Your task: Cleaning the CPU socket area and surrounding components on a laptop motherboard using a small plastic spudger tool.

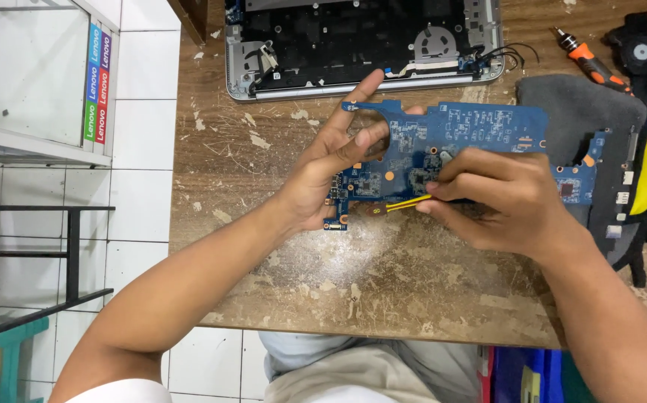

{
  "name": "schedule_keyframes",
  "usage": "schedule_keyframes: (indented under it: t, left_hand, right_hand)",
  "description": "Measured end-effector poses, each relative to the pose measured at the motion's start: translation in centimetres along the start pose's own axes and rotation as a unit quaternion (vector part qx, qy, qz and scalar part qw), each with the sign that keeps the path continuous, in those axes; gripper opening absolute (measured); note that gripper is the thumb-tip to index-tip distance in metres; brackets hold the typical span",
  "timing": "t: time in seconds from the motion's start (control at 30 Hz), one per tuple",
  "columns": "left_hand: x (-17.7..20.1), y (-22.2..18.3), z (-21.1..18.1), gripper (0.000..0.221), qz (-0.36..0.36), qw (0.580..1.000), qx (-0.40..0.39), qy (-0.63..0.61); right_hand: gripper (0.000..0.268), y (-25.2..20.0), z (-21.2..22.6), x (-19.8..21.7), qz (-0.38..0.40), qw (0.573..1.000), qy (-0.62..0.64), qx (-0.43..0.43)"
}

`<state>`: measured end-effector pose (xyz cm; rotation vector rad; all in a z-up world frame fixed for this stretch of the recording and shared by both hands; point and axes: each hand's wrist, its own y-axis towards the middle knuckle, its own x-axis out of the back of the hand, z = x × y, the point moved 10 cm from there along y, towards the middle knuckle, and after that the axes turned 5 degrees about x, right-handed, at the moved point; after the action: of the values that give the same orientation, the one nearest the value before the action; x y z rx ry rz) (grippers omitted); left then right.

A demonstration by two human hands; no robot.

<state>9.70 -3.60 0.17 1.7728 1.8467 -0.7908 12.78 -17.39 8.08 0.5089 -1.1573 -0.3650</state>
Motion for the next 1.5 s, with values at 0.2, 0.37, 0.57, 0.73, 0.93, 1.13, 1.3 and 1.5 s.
schedule_keyframes:
  t: [0.2,0.37,0.57,0.73,0.93,1.13,1.3,1.5]
  left_hand:
    - [-0.4,-0.1,0.0,0.086,0.018,1.0,0.012,-0.022]
    - [-0.6,-0.1,0.6,0.078,0.017,0.997,0.028,-0.064]
    - [-1.2,-0.2,0.9,0.074,0.052,0.994,0.042,-0.083]
    - [-1.6,-0.2,0.6,0.083,0.05,0.996,0.041,-0.063]
    - [-1.0,-0.3,0.7,0.081,0.055,0.998,0.025,-0.025]
    - [-0.9,0.1,0.5,0.078,0.077,0.996,0.014,-0.034]
    - [-1.1,0.1,0.5,0.094,0.053,0.997,0.038,-0.031]
    - [-0.2,0.2,0.7,0.074,0.067,0.998,-0.005,-0.007]
  right_hand:
    - [0.02,-0.2,-0.6,0.5,-0.02,0.999,-0.036,-0.023]
    - [0.017,0.1,-0.3,-1.1,-0.001,0.998,-0.057,-0.031]
    - [0.02,1.2,1.0,-1.0,-0.036,0.997,-0.058,-0.025]
    - [0.02,0.8,0.5,0.1,-0.065,0.996,-0.056,-0.036]
    - [0.022,0.7,0.8,-0.9,-0.026,0.994,-0.101,-0.034]
    - [0.022,1.0,1.1,-0.1,-0.033,0.998,-0.049,-0.013]
    - [0.02,-0.2,-0.5,-0.2,-0.047,0.992,-0.105,-0.06]
    - [0.024,0.8,1.3,-1.0,0.015,0.994,-0.112,-0.005]
